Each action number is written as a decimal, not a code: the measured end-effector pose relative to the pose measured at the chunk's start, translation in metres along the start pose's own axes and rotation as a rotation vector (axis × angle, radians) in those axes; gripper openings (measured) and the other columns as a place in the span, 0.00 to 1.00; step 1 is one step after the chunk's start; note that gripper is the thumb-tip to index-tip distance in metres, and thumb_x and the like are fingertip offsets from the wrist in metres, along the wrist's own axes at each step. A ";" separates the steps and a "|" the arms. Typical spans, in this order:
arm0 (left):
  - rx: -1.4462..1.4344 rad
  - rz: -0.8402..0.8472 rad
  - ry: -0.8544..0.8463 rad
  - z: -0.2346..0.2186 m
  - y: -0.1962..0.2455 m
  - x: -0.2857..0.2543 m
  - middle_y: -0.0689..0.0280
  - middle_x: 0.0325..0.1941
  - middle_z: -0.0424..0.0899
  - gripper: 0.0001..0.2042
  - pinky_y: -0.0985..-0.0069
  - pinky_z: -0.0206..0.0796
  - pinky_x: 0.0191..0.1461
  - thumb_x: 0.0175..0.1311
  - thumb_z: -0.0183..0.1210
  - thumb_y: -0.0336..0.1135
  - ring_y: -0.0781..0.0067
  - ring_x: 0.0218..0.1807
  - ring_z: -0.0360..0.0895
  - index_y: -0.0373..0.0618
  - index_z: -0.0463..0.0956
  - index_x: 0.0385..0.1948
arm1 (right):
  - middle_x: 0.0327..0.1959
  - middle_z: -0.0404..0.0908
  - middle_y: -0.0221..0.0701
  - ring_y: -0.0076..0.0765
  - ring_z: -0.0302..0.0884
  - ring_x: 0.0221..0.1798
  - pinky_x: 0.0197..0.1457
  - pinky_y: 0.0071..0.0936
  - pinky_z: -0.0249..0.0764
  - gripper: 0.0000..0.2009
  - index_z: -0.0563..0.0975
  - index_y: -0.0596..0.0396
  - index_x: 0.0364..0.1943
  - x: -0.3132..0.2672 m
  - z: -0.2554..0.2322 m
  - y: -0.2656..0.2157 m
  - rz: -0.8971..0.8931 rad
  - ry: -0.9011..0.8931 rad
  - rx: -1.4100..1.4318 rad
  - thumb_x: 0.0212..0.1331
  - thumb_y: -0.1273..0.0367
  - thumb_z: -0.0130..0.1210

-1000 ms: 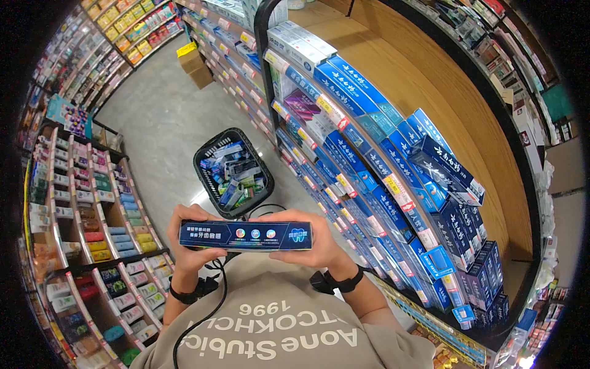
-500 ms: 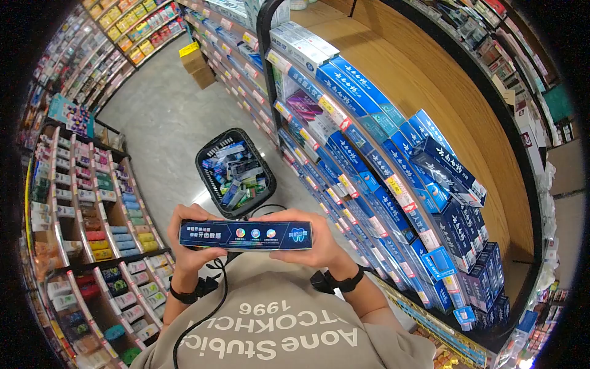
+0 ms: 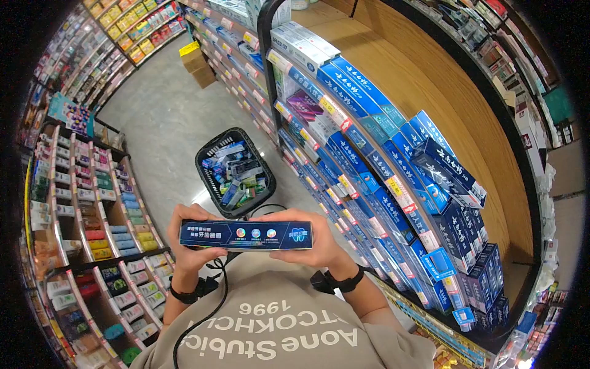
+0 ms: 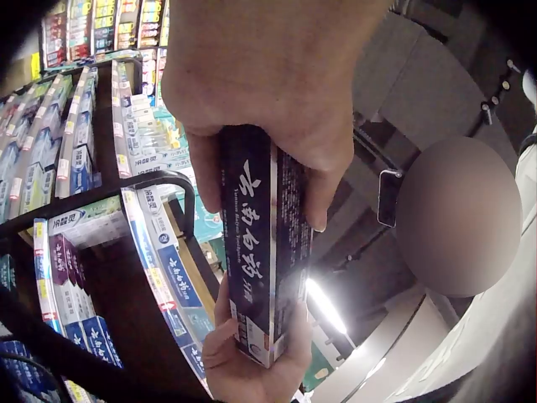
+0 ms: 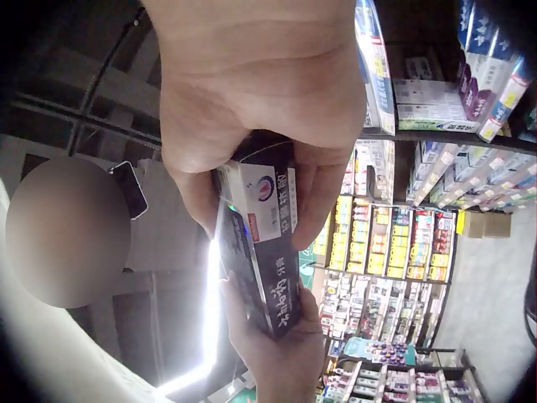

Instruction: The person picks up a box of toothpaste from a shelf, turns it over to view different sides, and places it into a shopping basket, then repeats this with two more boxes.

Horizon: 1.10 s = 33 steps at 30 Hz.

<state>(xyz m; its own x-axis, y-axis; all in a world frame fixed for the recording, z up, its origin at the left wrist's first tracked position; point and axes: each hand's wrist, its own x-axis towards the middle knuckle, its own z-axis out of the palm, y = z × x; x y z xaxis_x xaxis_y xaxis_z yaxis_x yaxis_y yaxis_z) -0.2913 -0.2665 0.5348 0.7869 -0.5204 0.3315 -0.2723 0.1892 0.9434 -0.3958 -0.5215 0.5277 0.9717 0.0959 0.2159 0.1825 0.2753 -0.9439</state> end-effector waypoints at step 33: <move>0.535 -0.091 -0.252 -0.053 0.009 0.009 0.52 0.65 0.79 0.38 0.64 0.72 0.65 0.39 0.82 0.31 0.52 0.65 0.78 0.44 0.75 0.59 | 0.51 0.86 0.39 0.33 0.84 0.53 0.60 0.29 0.77 0.27 0.80 0.65 0.54 0.029 0.006 0.032 0.344 0.186 0.078 0.44 0.73 0.70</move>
<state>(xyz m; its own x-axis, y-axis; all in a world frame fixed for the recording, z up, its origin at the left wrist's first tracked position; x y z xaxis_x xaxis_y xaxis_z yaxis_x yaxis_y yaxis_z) -0.2572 -0.2251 0.5457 0.6823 -0.7088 0.1790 -0.5025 -0.2769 0.8190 -0.3624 -0.5042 0.5055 0.9861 0.0219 -0.1650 -0.1629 0.3295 -0.9300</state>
